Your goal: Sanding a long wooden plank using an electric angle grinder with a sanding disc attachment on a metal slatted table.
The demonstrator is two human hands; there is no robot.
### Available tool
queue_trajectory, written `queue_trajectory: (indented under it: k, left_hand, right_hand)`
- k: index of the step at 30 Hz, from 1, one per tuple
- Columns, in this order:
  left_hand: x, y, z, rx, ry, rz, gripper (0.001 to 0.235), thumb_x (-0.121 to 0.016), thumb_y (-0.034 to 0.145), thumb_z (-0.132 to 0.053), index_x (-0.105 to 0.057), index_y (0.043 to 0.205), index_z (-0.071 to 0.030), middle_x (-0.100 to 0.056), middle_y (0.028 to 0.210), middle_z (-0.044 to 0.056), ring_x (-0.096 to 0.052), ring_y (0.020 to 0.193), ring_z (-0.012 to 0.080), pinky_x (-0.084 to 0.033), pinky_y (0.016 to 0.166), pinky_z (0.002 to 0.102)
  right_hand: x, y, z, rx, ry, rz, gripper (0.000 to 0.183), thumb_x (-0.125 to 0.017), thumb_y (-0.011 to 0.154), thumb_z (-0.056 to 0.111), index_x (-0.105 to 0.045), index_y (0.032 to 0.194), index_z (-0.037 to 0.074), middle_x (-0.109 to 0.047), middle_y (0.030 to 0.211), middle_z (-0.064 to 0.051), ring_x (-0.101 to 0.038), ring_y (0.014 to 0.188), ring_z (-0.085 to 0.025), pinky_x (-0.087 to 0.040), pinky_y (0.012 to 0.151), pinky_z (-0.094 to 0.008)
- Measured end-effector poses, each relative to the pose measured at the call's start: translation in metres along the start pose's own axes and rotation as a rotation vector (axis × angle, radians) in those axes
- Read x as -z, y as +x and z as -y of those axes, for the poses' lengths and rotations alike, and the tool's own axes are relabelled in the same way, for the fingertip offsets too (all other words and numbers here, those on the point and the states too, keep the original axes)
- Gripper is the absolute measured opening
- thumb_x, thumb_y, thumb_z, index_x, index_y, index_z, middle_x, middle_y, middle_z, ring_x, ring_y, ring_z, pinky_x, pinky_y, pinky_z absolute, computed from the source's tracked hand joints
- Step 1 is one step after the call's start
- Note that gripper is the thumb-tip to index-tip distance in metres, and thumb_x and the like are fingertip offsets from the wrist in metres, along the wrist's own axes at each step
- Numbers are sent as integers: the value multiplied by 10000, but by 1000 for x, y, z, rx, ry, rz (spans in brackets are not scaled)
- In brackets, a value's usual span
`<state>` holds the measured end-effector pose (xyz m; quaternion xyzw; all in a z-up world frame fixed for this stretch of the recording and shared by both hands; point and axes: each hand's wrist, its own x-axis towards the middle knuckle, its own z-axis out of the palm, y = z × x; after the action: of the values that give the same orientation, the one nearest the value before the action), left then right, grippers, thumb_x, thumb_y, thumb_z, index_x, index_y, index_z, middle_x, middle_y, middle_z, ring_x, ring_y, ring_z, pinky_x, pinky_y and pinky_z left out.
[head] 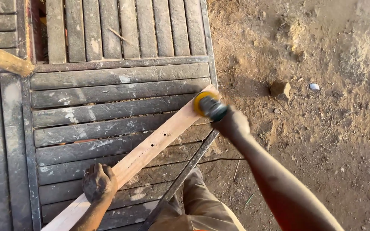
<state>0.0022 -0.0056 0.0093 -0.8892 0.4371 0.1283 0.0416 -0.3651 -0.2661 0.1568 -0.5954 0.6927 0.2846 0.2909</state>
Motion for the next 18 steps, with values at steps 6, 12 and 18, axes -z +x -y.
queue_trajectory:
  k: [6,12,18]
  left_hand:
    - [-9,0,4,-18,0,-68,276,-499,990,-286,-697,993,-95,-741,1076,90,-661,1038,315,-528,909,434]
    - [-10,0,5,-7,18,-50,260,-523,977,-313,-702,1015,-128,-729,1090,67,-657,1057,301,-521,917,421]
    - [-12,0,5,-17,26,-67,298,-491,985,-314,-703,1017,-107,-723,1103,61,-650,1078,285,-523,925,410]
  right_hand:
    - [-9,-16,14,13,196,-54,591,-801,874,348,-508,1326,107,-726,1080,-85,-737,891,-202,-641,779,-359]
    - [3,37,-56,-212,353,-181,453,-779,702,412,-739,1075,157,-767,932,-61,-709,778,-192,-583,648,-322]
    - [-30,2,-46,-213,380,-191,590,-804,614,490,-739,1082,136,-769,969,-109,-725,834,-272,-572,692,-395]
